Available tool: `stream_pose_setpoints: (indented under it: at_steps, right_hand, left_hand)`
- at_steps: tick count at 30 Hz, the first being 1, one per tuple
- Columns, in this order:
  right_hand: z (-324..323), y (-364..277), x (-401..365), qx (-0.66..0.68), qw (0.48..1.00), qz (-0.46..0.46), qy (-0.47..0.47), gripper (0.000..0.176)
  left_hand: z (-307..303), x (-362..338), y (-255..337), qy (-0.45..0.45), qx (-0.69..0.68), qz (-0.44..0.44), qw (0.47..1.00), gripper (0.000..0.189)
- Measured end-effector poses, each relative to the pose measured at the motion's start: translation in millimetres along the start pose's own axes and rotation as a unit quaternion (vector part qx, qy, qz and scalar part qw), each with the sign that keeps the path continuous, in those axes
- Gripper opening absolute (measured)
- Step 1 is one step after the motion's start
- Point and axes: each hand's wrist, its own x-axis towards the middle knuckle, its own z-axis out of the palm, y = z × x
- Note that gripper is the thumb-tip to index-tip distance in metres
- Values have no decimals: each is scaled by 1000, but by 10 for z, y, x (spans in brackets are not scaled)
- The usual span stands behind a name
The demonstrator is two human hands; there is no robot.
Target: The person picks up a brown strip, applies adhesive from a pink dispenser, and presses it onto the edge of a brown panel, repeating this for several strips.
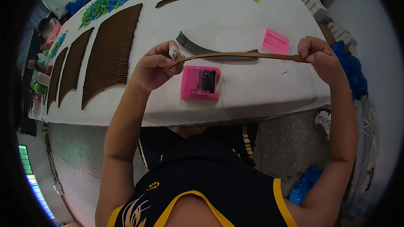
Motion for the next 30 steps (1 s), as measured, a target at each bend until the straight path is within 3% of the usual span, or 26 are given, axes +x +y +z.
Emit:
stream_pose_setpoints:
  at_steps: [1, 3, 7, 9, 13, 18, 21, 23, 24, 26, 27, 29, 30]
  right_hand:
    - [60, 2, -6, 0, 1000, -3, -1, 16]
    - [224, -16, -14, 241, 970, 17, -14, 20]
    - [440, 118, 13, 368, 929, -25, -22, 28]
    - [542, 241, 59, 427, 900, -76, 44, 37]
    - [562, 580, 315, 443, 884, -139, 60, 40]
    - [657, 719, 790, 396, 886, -128, 202, 24]
    - [675, 770, 1122, 375, 894, -114, 218, 17]
    - [687, 796, 1370, 353, 902, -104, 227, 16]
    - [693, 802, 1504, 331, 909, -89, 238, 14]
    - [714, 799, 1774, 306, 919, -81, 237, 14]
    - [727, 799, 1913, 280, 928, -68, 237, 14]
    - [762, 808, 2190, 256, 936, -62, 235, 14]
    - [765, 830, 2317, 231, 942, -52, 236, 14]
  left_hand:
    - [-49, -4, 3, -18, -25, 2, 1000, 16]
    - [-100, -1, 7, -35, -48, 8, 998, 17]
    - [-189, 36, 7, -40, -97, 23, 994, 16]
    - [-242, 65, 15, -51, -124, 24, 991, 16]
    - [-221, 145, 49, 3, -145, 30, 989, 15]
    - [-395, 347, 104, 0, -182, 54, 982, 13]
    - [-580, 546, 132, 2, -244, 92, 965, 12]
    - [-758, 714, 98, 103, -302, 185, 929, 14]
    - [-859, 810, 87, 100, -299, 189, 930, 14]
    - [-1067, 1025, 75, 218, -339, 245, 882, 18]
    - [-1171, 1134, 85, 216, -338, 249, 882, 18]
    - [-1379, 1357, 133, 354, -312, 242, 848, 22]
    - [-1507, 1458, 139, 353, -311, 245, 848, 22]
